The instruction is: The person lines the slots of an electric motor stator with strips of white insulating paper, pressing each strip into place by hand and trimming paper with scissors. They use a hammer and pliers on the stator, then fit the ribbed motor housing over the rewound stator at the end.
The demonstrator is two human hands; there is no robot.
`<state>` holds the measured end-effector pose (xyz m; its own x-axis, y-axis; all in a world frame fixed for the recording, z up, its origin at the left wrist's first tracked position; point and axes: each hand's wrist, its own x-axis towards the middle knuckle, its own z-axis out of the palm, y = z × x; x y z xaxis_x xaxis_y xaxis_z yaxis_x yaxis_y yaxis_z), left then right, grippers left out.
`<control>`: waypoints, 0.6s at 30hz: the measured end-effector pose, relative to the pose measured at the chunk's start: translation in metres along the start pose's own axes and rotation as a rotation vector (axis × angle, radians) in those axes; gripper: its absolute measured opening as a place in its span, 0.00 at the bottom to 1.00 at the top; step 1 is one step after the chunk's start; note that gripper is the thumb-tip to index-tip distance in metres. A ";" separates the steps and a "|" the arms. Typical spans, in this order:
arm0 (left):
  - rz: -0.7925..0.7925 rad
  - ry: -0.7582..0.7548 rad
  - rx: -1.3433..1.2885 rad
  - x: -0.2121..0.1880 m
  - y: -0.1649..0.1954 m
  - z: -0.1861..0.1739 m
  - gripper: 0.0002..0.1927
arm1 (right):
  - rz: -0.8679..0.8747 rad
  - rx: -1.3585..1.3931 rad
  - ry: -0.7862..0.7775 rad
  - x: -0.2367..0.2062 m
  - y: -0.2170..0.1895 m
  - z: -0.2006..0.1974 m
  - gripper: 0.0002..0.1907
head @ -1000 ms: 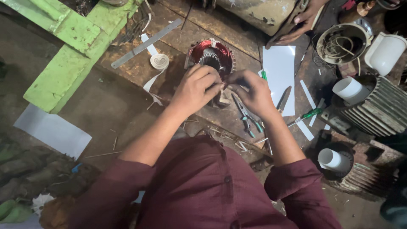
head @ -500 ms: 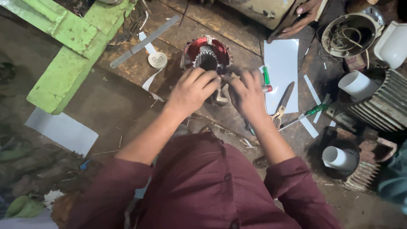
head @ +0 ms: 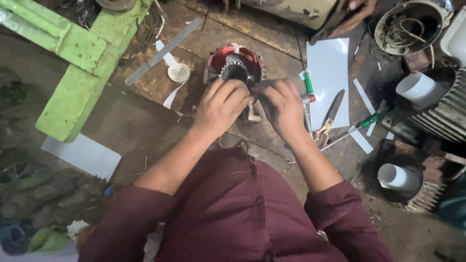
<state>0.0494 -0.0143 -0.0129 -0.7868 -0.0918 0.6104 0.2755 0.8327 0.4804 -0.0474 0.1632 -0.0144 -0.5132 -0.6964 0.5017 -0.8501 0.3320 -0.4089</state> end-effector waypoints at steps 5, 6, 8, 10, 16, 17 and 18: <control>0.199 -0.152 0.087 -0.010 -0.024 -0.015 0.15 | -0.025 -0.099 -0.020 0.009 -0.012 0.001 0.17; 0.218 -0.192 0.105 -0.010 -0.030 -0.017 0.16 | -0.046 -0.129 -0.051 0.013 -0.012 0.001 0.18; 0.197 -0.221 0.072 -0.012 -0.038 -0.017 0.16 | -0.075 -0.175 -0.106 0.021 -0.011 0.000 0.20; 0.193 -0.259 0.063 -0.013 -0.044 -0.016 0.17 | -0.078 -0.213 -0.147 0.026 -0.010 -0.001 0.21; 0.301 -0.256 0.149 -0.014 -0.057 -0.016 0.20 | 0.192 -0.176 -0.134 0.011 -0.036 0.018 0.25; 0.295 -0.271 0.131 -0.013 -0.059 -0.016 0.20 | 0.243 -0.152 -0.133 0.007 -0.041 0.025 0.25; 0.289 -0.289 0.110 -0.011 -0.061 -0.017 0.19 | 0.297 -0.129 -0.132 0.003 -0.047 0.032 0.25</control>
<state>0.0508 -0.0734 -0.0383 -0.8125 0.2982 0.5009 0.4593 0.8566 0.2351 -0.0052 0.1257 -0.0182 -0.7280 -0.6305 0.2693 -0.6782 0.6044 -0.4181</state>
